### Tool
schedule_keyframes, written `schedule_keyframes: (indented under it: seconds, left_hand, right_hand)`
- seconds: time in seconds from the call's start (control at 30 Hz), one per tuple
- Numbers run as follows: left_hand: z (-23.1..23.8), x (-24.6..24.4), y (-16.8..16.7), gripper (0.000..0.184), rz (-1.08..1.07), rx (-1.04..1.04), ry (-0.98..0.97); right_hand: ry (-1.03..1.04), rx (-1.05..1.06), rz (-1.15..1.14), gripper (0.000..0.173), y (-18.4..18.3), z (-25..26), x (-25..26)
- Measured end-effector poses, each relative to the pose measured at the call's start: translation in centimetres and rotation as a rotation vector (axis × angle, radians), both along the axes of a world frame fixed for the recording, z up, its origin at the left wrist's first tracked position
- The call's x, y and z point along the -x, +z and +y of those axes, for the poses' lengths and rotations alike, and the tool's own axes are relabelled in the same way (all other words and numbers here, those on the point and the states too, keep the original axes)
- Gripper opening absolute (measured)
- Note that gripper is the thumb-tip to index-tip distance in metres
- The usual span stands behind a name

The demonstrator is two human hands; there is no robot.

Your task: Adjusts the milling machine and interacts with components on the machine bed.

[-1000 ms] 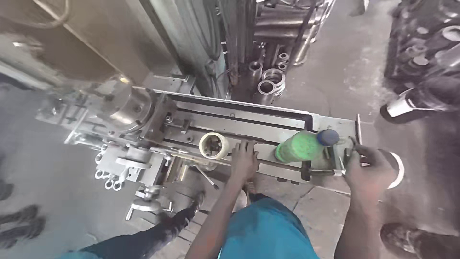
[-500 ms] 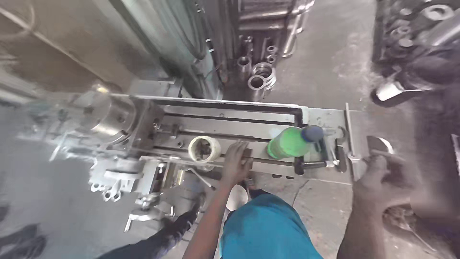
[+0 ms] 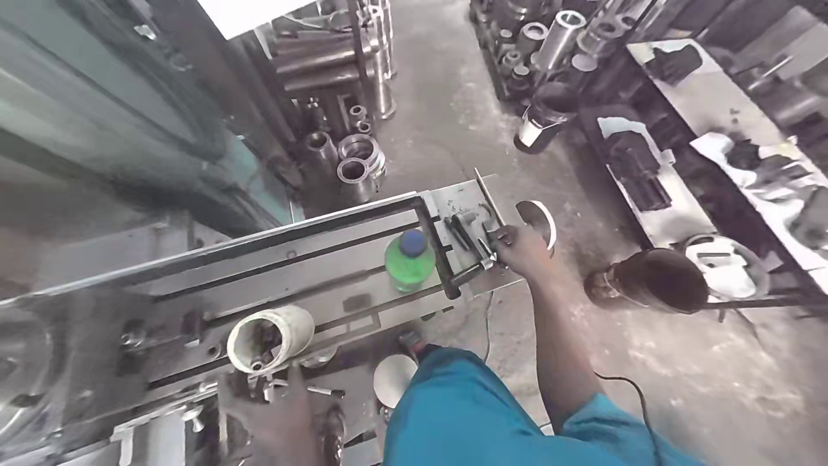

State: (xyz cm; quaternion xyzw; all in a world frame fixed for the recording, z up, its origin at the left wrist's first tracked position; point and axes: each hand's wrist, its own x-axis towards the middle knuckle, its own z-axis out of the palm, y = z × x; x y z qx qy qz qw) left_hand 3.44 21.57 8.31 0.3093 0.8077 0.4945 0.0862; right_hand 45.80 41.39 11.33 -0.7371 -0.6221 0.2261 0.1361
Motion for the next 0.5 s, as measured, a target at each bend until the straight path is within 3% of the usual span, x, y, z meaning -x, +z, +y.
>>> schedule_keyframes:
  seconds: [0.1, 0.23, 0.4, 0.5]
  left_hand:
    - [1.4, 1.6, 0.1, 0.116, 0.049, 0.025, -0.088]
    - [2.7, 1.6, 0.2, 0.121, 0.048, 0.062, -0.116]
    - [3.6, 1.7, -1.0, 0.119, 0.017, -0.163, -0.148]
    - [3.7, 1.7, -1.2, 0.117, 0.029, -0.194, -0.151]
  right_hand:
    - [0.045, 0.040, -0.066, 0.022, -1.2, 1.2, 0.4]
    - [0.051, 0.100, -0.117, 0.017, -0.6, 1.8, 1.0]
    - [0.061, 0.128, -0.108, 0.025, -1.1, 3.1, 0.5]
    - [0.018, 0.110, 0.006, 0.027, -0.8, 3.2, -0.2]
